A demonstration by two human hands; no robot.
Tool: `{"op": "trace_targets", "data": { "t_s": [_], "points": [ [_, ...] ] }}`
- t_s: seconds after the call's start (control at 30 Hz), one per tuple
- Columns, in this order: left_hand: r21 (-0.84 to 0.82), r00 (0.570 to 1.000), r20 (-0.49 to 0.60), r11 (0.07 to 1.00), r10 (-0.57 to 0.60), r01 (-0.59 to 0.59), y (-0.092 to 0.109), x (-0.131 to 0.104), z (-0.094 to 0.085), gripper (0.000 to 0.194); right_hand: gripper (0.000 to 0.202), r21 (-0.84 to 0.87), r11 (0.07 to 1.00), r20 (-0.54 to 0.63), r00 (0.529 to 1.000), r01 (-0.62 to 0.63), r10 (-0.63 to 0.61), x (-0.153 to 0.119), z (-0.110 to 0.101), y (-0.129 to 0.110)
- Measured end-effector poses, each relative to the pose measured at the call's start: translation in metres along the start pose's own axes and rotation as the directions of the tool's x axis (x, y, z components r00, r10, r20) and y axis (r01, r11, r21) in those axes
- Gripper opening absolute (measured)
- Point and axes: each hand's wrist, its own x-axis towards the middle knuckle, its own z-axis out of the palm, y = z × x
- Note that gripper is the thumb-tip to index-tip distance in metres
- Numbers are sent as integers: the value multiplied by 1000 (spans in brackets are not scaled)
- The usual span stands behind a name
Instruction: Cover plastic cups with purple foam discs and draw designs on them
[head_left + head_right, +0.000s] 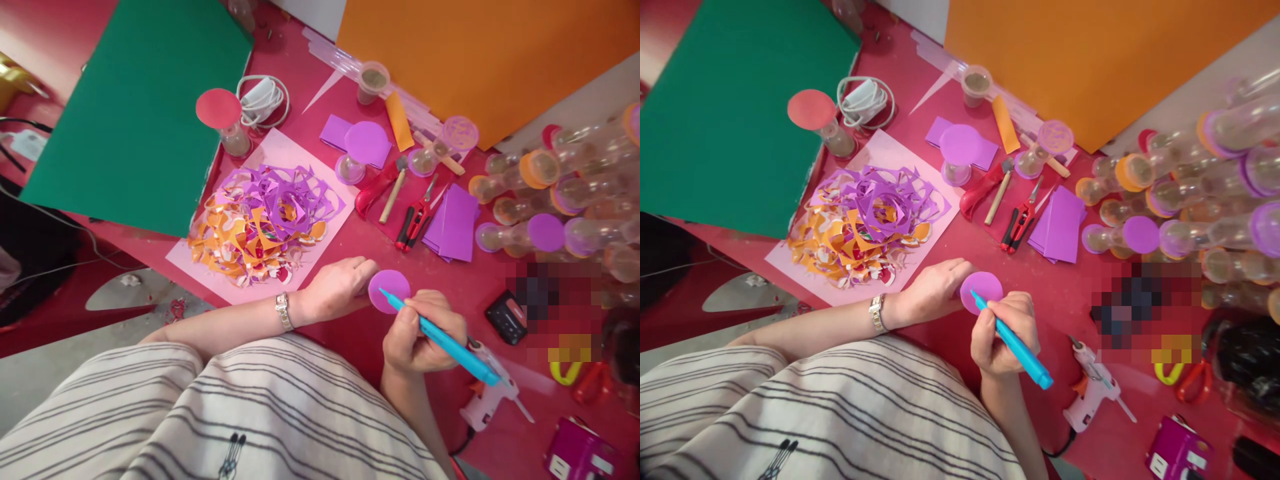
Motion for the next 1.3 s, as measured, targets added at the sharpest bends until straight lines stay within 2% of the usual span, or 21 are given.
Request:
{"op": "trace_targets", "data": {
  "t_s": [0.3,0.57,0.63,0.8,0.9,1.3],
  "points": [
    [37,1000,2,999,-4,4,0,0,1,15,6,-23,1000,-43,999,-14,13,0,-1,4],
    [11,1000,3,1000,-3,3,0,1,1,15,4,47,998,26,999,-43,42,0,-2,-3],
    [6,1000,-1,1000,0,0,0,0,1,16,2,58,998,-4,999,-33,33,0,-1,-2],
    [18,1000,-29,1000,-3,4,-1,-1,1,14,5,-21,999,-186,982,24,-28,3,-3,9],
    [26,999,-43,999,-22,23,0,-1,-2,18,5,-46,998,-223,974,35,-44,2,-4,14],
    [62,999,-46,998,-22,25,0,1,-2,23,6,-33,999,-172,985,-16,10,5,-1,8]
  ]
}}
